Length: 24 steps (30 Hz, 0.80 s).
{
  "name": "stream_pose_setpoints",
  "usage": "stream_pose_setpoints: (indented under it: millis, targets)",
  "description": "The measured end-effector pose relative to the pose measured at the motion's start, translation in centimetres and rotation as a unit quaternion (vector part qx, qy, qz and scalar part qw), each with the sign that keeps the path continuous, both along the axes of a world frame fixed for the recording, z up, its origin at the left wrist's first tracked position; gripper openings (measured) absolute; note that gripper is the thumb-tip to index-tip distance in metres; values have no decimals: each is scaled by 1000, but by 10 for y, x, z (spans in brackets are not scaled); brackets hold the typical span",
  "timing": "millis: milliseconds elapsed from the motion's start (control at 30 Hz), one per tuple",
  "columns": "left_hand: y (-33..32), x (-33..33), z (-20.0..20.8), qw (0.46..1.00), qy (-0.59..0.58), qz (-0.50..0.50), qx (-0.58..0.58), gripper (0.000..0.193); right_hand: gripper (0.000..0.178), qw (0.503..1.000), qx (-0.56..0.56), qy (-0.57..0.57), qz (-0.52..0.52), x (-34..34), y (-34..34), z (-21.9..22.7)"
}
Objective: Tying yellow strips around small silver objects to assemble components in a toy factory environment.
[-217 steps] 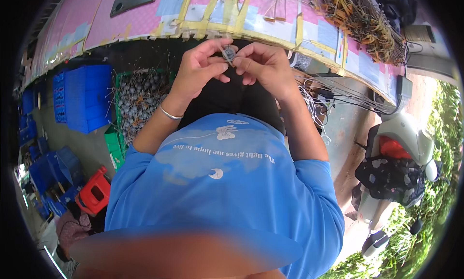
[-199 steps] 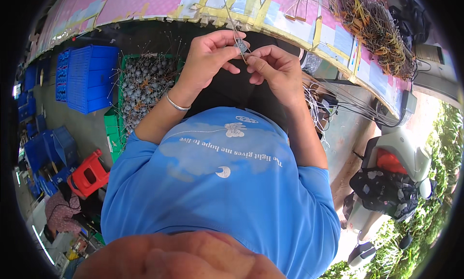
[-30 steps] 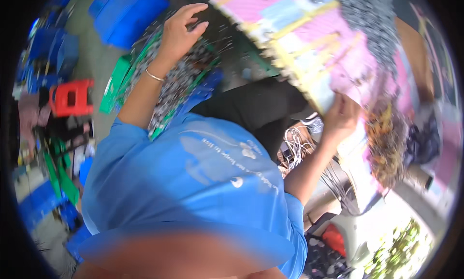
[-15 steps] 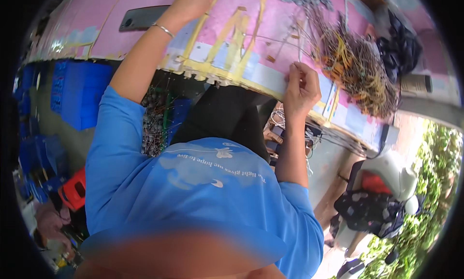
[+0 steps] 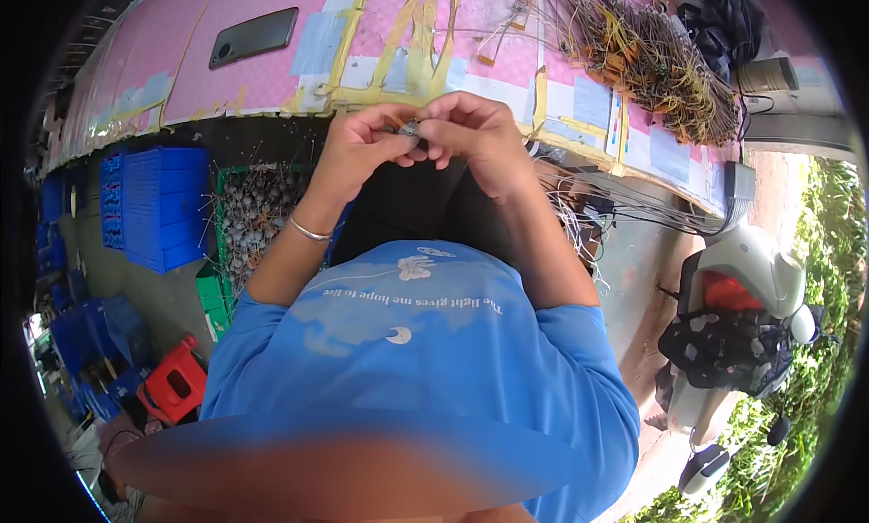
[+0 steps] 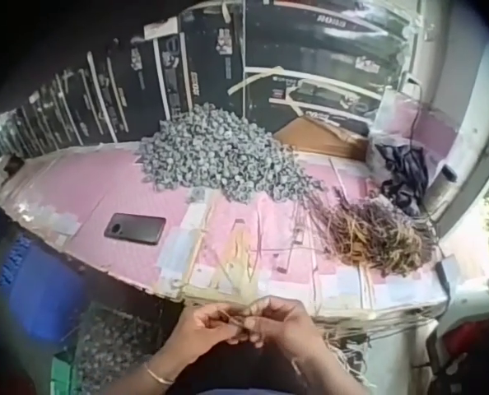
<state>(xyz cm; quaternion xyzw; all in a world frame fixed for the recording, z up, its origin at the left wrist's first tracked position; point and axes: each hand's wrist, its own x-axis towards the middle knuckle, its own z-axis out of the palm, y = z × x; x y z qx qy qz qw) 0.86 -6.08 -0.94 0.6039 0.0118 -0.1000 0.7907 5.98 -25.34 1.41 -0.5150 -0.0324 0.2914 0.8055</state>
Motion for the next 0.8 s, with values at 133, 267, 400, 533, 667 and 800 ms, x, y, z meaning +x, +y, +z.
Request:
stream_pose_setpoints:
  millis: [133, 267, 400, 533, 667, 800]
  targets:
    - [1, -12, -2, 995, -34, 92, -23, 44, 9, 978, -126, -163, 23, -22, 19, 0]
    - [4, -22, 13, 989, -49, 127, -53, 43, 9, 970, -140, -199, -11, -31, 24, -4]
    - [6, -26, 15, 986, -57, 146, -56, 38, 9, 964, -159, -214, -6, -39, 26, -1]
    - [9, -30, 17, 984, -44, 164, -55, 29, 7, 969, -139, -204, -31, -50, 23, -9]
    - [10, -31, 21, 984, -23, 166, -67, 25, 7, 973, -102, -201, -44, -62, 19, -22]
    - [5, -34, 21, 984, -21, 146, -98, 26, 11, 916, -185, -356, -21, -66, 21, -27]
